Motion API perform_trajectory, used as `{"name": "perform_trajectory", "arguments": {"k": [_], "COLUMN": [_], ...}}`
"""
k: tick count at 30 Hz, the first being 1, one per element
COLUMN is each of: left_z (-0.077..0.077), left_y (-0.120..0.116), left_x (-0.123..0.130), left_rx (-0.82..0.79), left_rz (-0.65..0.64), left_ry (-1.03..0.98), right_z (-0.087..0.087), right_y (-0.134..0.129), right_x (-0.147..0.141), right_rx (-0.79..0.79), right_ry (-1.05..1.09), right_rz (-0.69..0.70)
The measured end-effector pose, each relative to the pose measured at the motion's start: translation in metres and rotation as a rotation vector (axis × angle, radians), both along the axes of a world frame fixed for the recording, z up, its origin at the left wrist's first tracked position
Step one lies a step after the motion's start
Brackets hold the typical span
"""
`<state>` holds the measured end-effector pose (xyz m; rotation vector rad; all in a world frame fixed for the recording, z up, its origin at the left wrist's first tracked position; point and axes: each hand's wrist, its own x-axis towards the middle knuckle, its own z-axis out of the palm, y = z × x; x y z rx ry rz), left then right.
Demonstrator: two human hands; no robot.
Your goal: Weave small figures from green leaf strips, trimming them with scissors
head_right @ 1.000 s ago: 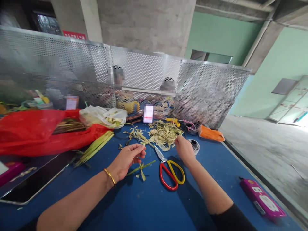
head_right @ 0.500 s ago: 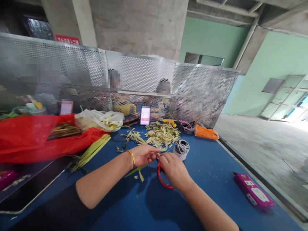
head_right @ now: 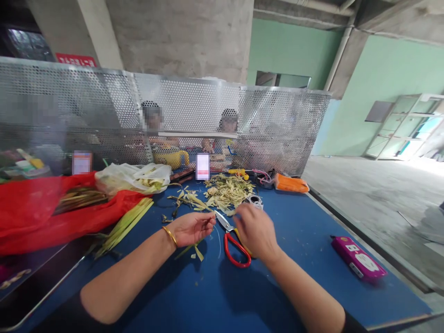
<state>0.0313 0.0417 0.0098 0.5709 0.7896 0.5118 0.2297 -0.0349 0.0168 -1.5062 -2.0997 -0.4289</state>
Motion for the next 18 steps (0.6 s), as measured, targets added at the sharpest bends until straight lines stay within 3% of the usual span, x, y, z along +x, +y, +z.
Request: {"name": "perform_trajectory", "arguments": {"k": [1, 2, 5, 8, 18], "left_z": [0.000, 0.001, 0.001, 0.001, 0.000], "left_y": [0.000, 0.000, 0.000, 0.000, 0.002], "left_x": [-0.002, -0.004, -0.008, -0.011, -0.011], "left_rx": [0.009, 0.020, 0.049, 0.066, 0.050], "left_rz": [0.013, 0.026, 0.053, 0.067, 0.070], "left_ry": [0.005, 0.008, 0.016, 0.020, 0.016], "right_z": [0.005, 0.010, 0.017, 0.017, 0.026], "right_y": [0.008, 0.017, 0.040, 0.051, 0.045], "right_x": [0.004, 0.007, 0.011, 0.013, 0.070], "right_rx": [0.011, -0.042, -0.297, -0.433, -0.513], "right_ry": [0.031, -0.001, -0.100, -0.135, -0.152], "right_rz": [-0.220, -0.356, -0.561, -0.586, -0.532]}}
